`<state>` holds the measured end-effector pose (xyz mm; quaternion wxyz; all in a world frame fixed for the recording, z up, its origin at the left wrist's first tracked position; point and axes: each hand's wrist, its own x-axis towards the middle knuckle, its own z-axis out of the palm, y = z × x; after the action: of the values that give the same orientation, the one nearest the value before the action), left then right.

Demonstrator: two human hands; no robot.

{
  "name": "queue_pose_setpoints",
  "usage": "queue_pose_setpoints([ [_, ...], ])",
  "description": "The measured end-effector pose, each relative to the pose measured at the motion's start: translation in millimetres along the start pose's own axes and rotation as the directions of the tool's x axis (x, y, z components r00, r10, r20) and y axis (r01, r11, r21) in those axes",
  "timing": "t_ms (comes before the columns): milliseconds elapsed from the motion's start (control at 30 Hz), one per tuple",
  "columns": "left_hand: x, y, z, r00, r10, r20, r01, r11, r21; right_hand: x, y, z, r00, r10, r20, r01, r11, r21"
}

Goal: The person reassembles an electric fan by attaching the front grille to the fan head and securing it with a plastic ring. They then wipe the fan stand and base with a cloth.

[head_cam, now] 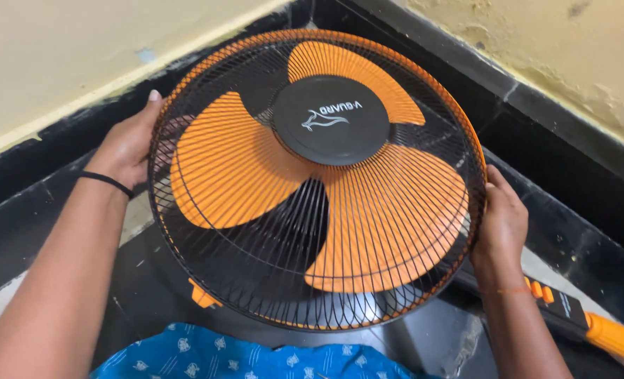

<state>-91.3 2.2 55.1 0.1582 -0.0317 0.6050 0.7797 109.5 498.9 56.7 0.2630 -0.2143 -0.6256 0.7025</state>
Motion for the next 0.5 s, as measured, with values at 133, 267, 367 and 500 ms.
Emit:
queue_pose_setpoints([
  [133, -8.5, 2.3, 11.6, 0.989, 0.119, 0.085, -0.11, 0.989, -0.104, -12.3, -20.7, 17.4, 0.989, 0.105, 0.102, -0.116, 0.987, 0.109],
  [267, -15.6, 11.4, 21.7, 0.963, 0.269, 0.036, -0.271, 0.95, 0.157, -16.5, -34.3, 27.7, 0.972, 0.064, 0.226, -0.053, 0.997, -0.056],
  [367, -22.4, 17.9, 30.2, 0.976, 0.206, 0.071, -0.214, 0.966, 0.144, -12.5, -35.0, 28.3, 0.977, 0.042, 0.21, -0.001, 0.981, -0.194],
  [500, -32.8, 26.9, 36.1, 0.99, 0.112, 0.082, -0.117, 0.992, 0.056, -3.3, -29.5, 23.4, 0.988, 0.075, 0.132, -0.028, 0.943, -0.332],
])
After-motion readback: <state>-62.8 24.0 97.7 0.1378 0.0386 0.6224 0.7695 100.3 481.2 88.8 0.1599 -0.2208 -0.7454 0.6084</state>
